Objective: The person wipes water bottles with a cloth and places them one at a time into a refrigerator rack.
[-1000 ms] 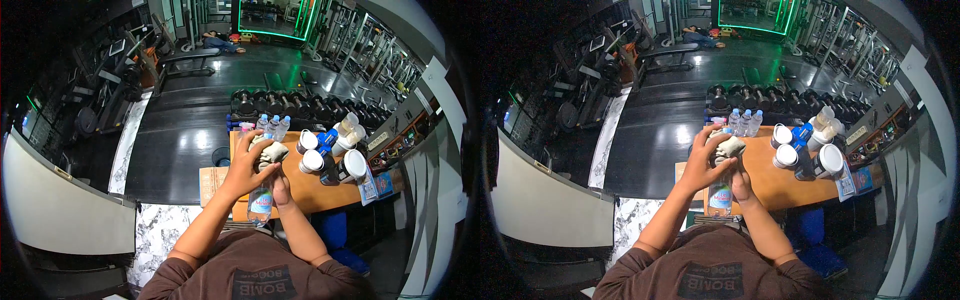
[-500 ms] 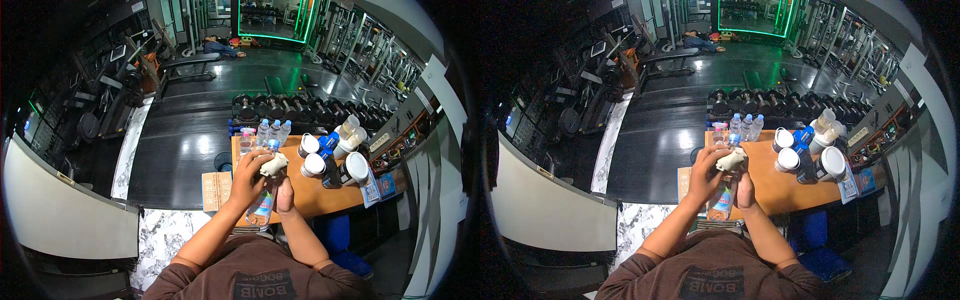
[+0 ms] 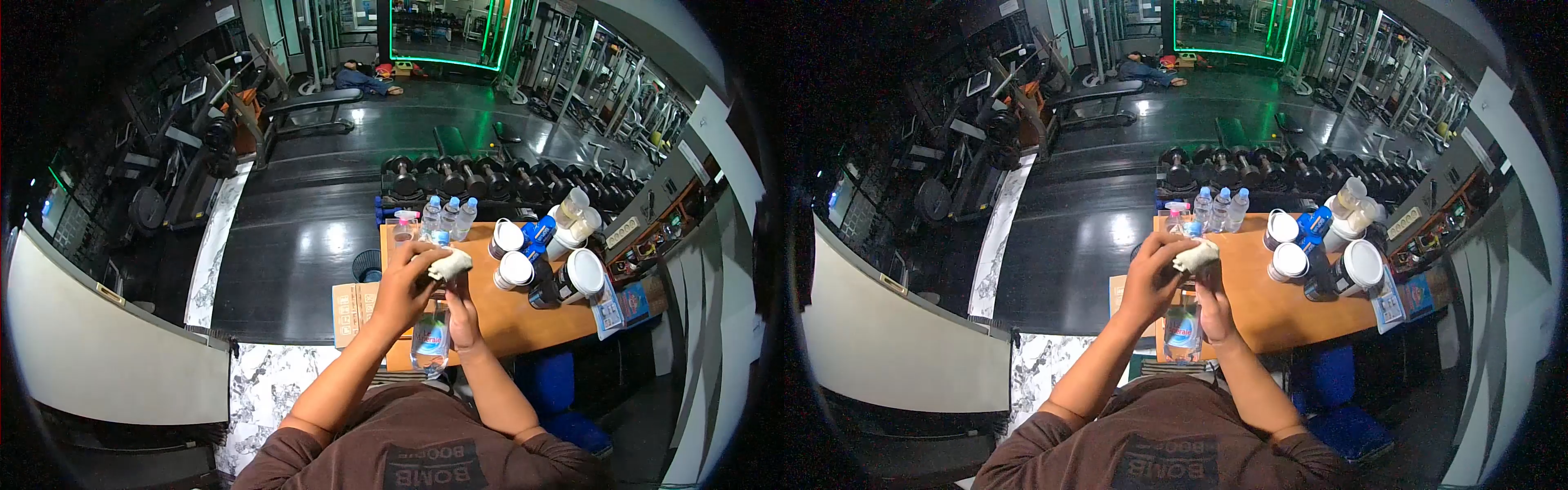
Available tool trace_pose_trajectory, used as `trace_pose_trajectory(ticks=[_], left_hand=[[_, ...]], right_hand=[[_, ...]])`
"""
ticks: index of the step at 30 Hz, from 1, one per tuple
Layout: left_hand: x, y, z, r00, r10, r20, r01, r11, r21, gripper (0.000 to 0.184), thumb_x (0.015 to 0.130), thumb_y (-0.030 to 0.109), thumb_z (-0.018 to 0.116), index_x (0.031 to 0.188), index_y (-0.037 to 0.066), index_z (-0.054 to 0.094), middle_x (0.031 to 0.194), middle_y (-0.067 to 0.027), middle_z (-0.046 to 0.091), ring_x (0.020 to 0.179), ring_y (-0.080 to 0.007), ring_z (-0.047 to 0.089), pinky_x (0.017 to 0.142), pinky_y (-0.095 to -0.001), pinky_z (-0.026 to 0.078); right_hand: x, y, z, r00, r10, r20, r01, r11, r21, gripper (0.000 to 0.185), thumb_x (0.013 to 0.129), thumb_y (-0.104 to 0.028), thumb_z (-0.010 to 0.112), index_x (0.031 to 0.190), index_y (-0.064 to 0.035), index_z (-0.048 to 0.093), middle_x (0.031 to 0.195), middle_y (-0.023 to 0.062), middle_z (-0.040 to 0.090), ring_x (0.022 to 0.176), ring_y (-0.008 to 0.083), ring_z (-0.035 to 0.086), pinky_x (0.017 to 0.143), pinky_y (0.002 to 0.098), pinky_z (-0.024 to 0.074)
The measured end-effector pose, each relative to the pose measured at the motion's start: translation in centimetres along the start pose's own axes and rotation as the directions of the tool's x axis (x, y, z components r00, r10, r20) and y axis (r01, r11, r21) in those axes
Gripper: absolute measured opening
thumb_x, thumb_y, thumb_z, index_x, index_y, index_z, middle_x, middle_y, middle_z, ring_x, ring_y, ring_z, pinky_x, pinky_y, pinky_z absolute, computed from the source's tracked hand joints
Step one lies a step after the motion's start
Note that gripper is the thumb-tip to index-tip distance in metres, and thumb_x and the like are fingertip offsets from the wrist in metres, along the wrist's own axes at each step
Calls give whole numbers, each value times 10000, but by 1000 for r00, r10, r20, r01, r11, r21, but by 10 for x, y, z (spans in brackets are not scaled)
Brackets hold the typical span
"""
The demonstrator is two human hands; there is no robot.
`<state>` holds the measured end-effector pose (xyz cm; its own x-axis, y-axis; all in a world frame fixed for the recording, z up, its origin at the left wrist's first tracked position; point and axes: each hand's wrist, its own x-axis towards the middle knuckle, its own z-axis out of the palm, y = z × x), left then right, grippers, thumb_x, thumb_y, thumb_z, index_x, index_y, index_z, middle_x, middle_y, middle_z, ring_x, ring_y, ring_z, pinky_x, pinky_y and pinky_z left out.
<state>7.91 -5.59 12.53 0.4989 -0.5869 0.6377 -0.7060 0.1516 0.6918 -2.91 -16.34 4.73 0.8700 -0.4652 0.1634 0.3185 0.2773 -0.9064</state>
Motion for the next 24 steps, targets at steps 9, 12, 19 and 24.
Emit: trace_pose_trajectory(ticks=[9,12,19,24], left_hand=[[-25,5,-2,994,-1,110,6,999,-40,593,707,-139,749,1244,113,736,1212,-132,642,1170,-344,625,1013,-417,509],[-25,-3,-3,991,16,129,-8,998,-61,567,700,-155,725,1203,103,770,1196,-136,650,1149,-331,648,1006,-404,520],[2,-16,0,998,-68,-17,68,997,-46,616,679,-199,641,1189,113,791,1227,-134,672,1104,-334,705,899,-364,577],[27,-19,8,984,-138,-114,130,989,-77,555,707,-175,630,1209,35,742,1219,-123,658,1150,-270,673,997,-343,528]], right_hand=[[9,-27,7,990,-138,-12,134,934,332,757,1079,-419,512,1693,-177,141,1543,134,465,1356,263,546,1149,417,467],[6,-31,9,996,-85,-18,86,933,350,731,1087,-355,486,1698,-184,122,1548,147,464,1355,270,553,1156,419,460],[2,-17,7,998,-58,12,55,983,174,681,1135,-316,448,1698,-134,111,1606,110,392,1404,227,501,1153,384,458],[-1,2,-4,997,-72,-14,69,987,-148,576,1163,-266,402,1667,-32,252,1405,42,523,1089,96,506,962,258,428]])
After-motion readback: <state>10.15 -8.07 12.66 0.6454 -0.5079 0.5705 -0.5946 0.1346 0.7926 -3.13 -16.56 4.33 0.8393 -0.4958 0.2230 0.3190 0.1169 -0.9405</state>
